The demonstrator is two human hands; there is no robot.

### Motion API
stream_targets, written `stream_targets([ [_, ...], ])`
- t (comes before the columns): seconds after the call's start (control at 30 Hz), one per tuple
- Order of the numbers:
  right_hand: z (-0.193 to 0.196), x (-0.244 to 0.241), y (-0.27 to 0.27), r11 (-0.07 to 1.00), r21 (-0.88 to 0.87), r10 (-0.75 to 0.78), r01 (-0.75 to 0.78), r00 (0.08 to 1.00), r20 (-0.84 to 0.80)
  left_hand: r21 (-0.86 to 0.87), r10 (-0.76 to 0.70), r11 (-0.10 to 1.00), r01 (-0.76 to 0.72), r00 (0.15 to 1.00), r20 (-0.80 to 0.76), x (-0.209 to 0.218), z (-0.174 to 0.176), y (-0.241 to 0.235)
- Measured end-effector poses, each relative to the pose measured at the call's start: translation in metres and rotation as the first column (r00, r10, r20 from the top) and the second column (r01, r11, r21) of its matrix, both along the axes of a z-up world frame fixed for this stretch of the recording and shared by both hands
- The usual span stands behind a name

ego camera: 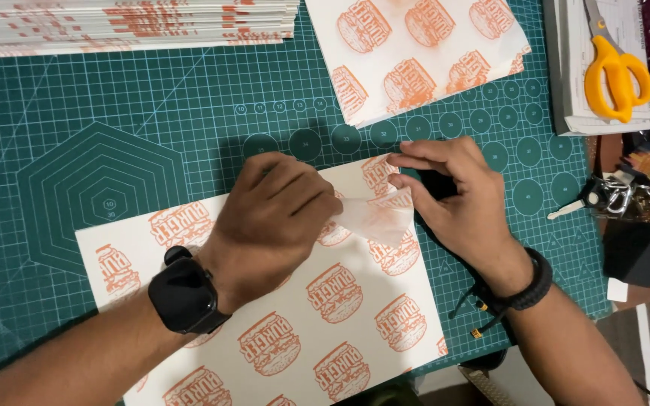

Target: Peeling adhesive strips and folding printed burger wrappers to prepare them for packaging.

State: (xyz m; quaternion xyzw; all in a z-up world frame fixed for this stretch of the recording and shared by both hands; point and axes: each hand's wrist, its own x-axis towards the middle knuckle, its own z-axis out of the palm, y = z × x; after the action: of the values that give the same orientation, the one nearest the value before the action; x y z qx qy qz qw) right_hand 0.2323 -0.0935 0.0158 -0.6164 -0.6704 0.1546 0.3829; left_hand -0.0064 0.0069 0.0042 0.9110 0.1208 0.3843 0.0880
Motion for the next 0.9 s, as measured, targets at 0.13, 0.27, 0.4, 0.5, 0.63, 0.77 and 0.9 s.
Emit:
stream_targets([
  [0.13,0.002,0.001,0.001,1.0,0.022,0.0,-0.002,0.996,0.093,-0.003,0.022,1.0,-0.022,1.0,0.02,0.0,0.002,-0.002],
  [0.27,0.005,-0.001,0.002,0.999,0.041,-0.007,0.0,0.987,0.161,-0.032,0.044,0.999,-0.044,0.999,-0.014,0.001,-0.003,-0.001],
  [0.4,0.002,0.004,-0.001,0.989,0.124,0.064,-0.078,0.992,0.112,-0.035,0.097,0.994,-0.1,0.993,-0.065,0.003,-0.001,-0.002],
  [0.5,0.004,0.004,-0.002,0.98,0.158,0.128,-0.117,0.99,-0.063,-0.022,0.062,0.998,-0.063,0.997,-0.055,0.003,0.0,-0.001],
  [0.63,0.006,0.0,0.002,0.996,0.082,-0.028,0.022,0.997,0.068,0.011,0.06,0.998,-0.06,0.998,-0.033,0.003,0.003,-0.001],
  [0.77,0.009,-0.003,0.003,0.999,0.047,-0.002,-0.004,0.992,0.123,0.007,0.052,0.999,-0.051,0.998,-0.044,0.003,0.0,-0.001],
  [0.9,0.003,0.007,0.0,0.994,0.064,0.097,-0.094,0.994,-0.058,-0.016,0.087,0.996,-0.089,0.993,-0.08,0.002,-0.005,-0.002],
])
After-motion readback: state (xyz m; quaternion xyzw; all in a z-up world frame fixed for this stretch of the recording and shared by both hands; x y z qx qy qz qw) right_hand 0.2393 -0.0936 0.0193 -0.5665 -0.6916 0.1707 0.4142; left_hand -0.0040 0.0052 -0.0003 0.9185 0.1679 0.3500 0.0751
